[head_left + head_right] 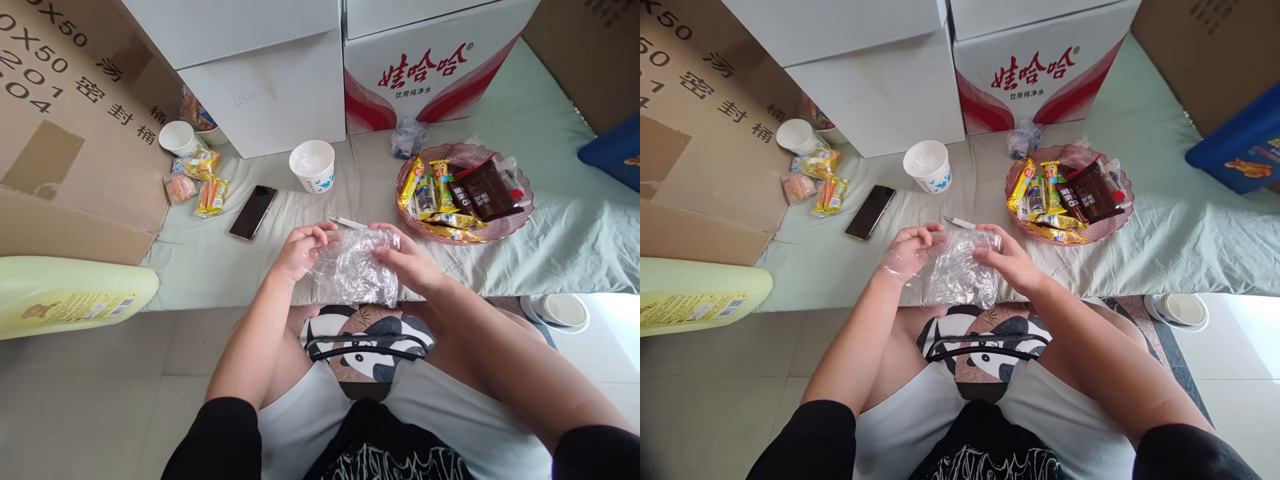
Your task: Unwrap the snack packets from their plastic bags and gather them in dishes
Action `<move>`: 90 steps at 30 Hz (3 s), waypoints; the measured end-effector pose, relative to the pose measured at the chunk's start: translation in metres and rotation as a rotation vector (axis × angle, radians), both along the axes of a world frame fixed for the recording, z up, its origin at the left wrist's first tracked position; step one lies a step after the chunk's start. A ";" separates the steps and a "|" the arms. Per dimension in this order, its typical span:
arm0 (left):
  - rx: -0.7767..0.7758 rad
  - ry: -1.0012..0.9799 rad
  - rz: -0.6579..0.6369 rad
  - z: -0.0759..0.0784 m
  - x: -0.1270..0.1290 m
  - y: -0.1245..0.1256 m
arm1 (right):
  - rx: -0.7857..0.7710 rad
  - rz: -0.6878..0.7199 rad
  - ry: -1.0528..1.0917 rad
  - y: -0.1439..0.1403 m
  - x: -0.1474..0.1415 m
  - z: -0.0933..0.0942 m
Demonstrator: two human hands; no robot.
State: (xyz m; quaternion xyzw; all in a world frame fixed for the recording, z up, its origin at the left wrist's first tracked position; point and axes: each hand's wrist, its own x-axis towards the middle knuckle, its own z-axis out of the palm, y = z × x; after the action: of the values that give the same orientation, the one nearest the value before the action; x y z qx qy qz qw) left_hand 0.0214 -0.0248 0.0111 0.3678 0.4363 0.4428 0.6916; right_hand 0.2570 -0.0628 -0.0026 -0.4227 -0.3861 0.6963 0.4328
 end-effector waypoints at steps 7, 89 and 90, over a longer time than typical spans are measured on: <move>0.056 -0.057 0.097 0.004 -0.018 0.004 | 0.125 -0.151 -0.151 0.006 0.004 -0.005; 0.747 0.999 0.600 0.041 -0.007 0.078 | 0.344 -0.125 -0.386 0.029 -0.047 0.007; 0.795 1.141 0.533 0.051 -0.002 0.097 | 0.353 -0.115 -0.379 0.030 -0.048 0.007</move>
State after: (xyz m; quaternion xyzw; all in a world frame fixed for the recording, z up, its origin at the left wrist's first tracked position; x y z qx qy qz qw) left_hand 0.0196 0.0723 0.0619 0.6447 0.6091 0.4601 0.0416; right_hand 0.2093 -0.0329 0.0048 -0.4848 -0.5512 0.5008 0.4586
